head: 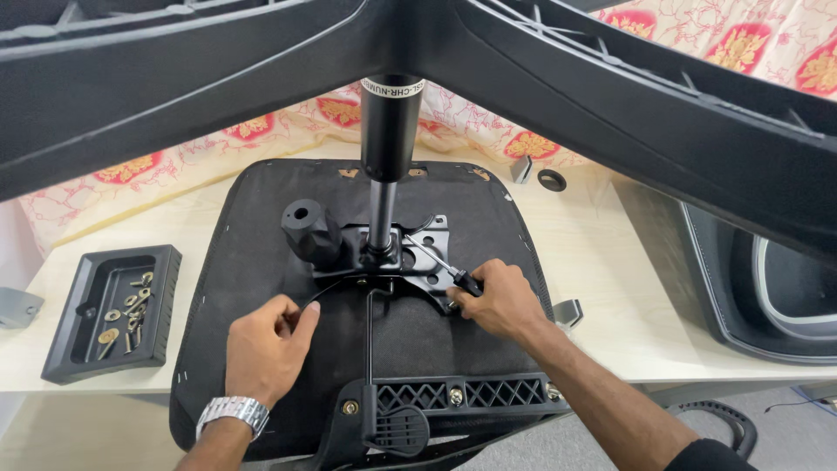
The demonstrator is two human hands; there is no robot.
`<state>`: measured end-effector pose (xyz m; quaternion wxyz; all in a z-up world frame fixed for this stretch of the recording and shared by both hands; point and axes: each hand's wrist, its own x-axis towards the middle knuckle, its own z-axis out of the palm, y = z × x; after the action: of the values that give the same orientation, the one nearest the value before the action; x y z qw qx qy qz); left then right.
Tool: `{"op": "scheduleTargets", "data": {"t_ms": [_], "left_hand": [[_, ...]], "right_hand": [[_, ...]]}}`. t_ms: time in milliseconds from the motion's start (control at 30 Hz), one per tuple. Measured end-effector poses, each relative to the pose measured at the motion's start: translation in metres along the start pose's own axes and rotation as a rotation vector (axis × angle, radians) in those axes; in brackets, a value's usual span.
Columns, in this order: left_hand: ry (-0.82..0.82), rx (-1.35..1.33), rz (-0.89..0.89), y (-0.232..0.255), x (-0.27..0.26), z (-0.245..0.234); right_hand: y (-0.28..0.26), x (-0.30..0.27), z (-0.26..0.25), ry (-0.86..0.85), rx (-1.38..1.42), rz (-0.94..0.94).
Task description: The person attaches a black plastic bracket to the underside of an office chair seat using a screwdriver and multiple screws. They then position the chair's gas lift mechanism onto the seat and secure it with additional screws.
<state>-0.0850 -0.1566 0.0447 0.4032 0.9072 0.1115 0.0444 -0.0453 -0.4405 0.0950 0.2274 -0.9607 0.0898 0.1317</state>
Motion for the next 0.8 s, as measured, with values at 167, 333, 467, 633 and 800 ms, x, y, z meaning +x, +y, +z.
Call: {"op": "scheduleTargets", "data": {"t_ms": [167,333,467,633,800], "left_hand": [[0.263,-0.284,0.319,0.044,0.029,-0.009],[0.317,-0.355,0.632,0.104,0.078,-0.011],[-0.152,-0.649,0.621,0.135,0.094,-0.011],[-0.26,-0.763,0.424,0.159,0.098,-0.003],[-0.168,-0.763,0.443,0.163,0.096,0.006]], "right_hand": [[0.003,-0.004,-0.001,-0.078,0.092,0.005],[0.001,-0.004,0.002,-0.073,0.144,0.013],[0.006,-0.004,0.005,-0.032,0.164,-0.004],[0.01,-0.01,0.006,-0.046,0.296,0.054],[0.006,-0.01,0.0,-0.045,0.326,0.089]]}}
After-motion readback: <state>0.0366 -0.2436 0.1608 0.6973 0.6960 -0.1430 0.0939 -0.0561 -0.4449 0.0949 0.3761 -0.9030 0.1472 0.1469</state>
